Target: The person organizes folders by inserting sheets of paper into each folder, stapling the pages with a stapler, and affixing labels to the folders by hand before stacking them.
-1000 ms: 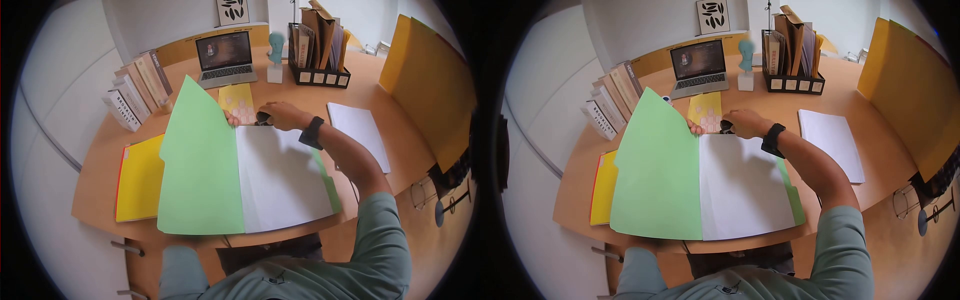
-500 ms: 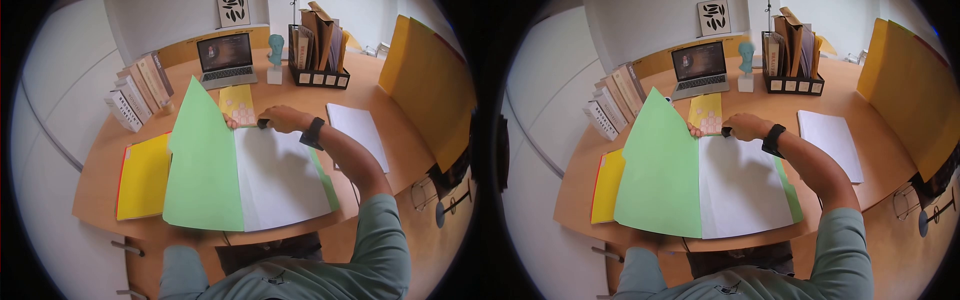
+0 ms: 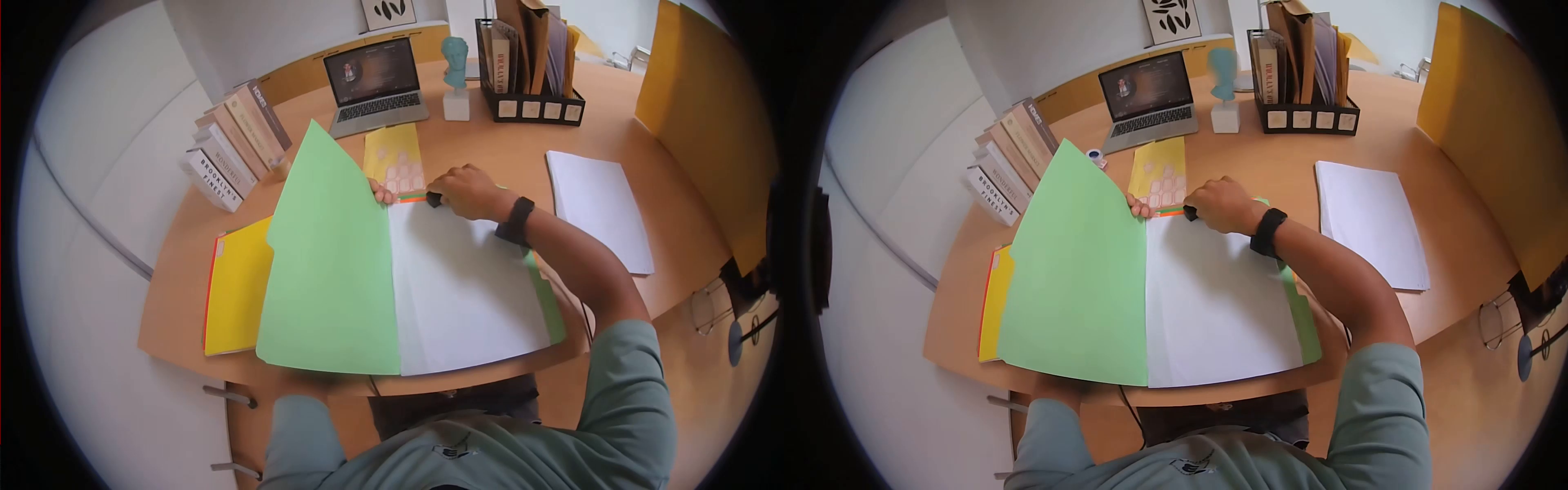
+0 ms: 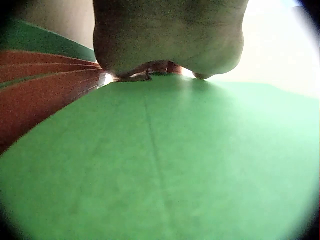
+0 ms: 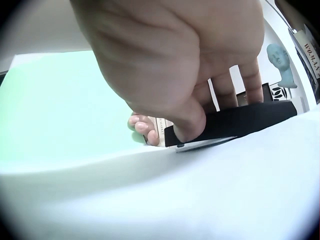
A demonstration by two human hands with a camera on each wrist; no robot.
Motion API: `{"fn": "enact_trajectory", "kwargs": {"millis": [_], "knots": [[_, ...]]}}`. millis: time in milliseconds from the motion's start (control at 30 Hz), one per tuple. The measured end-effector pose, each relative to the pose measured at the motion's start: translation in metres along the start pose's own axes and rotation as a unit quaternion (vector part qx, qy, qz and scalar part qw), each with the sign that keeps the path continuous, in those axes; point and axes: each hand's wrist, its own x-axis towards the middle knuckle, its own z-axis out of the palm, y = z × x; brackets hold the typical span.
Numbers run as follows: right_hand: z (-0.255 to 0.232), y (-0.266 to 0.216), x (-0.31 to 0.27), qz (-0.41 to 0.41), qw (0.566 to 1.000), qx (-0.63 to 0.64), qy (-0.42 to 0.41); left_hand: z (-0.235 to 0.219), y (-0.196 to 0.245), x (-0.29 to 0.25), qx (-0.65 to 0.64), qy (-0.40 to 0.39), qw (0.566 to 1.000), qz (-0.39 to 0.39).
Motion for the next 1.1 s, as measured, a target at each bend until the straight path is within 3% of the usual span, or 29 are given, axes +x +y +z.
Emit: {"fn": "enact_trajectory", "kwargs": {"millis": [233,333,467,667,767,800,900,1000,1100], "knots": [[-0.026,0.014,0.007,-0.014,0.998,-0.045,0.031,0.003,0.004,-0.002,0.017,-0.002,1.000,-0.007],[-0.039,0.033,0.014,0.016,0.998,-0.033,0.042,0.001,0.002,-0.005,0.021,0.002,1.000,-0.009],[-0.031,0.076,0.023,0.050,0.995,-0.075,0.040,0.000,0.000,-0.004,0.018,0.000,1.000,-0.004],[0.005,0.127,0.031,0.132,0.990,-0.041,0.027,-0.008,-0.001,-0.003,0.007,0.000,1.000,0.009],[-0.006,0.106,0.039,0.104,0.983,-0.125,0.086,-0.011,-0.002,-0.002,0.002,-0.001,1.000,0.012],[0.002,0.107,0.047,0.022,0.977,-0.115,0.179,-0.011,-0.003,-0.001,0.001,-0.002,1.000,0.012],[0.003,0.062,0.072,0.015,0.998,0.040,0.040,-0.012,-0.003,0.001,-0.001,-0.002,1.000,0.013],[0.009,0.028,0.086,0.004,0.995,0.094,-0.012,-0.012,-0.003,0.001,-0.004,-0.003,1.000,0.012],[0.025,0.026,0.096,0.031,0.992,0.121,-0.033,-0.012,-0.002,0.000,-0.008,-0.003,1.000,0.013]]}}
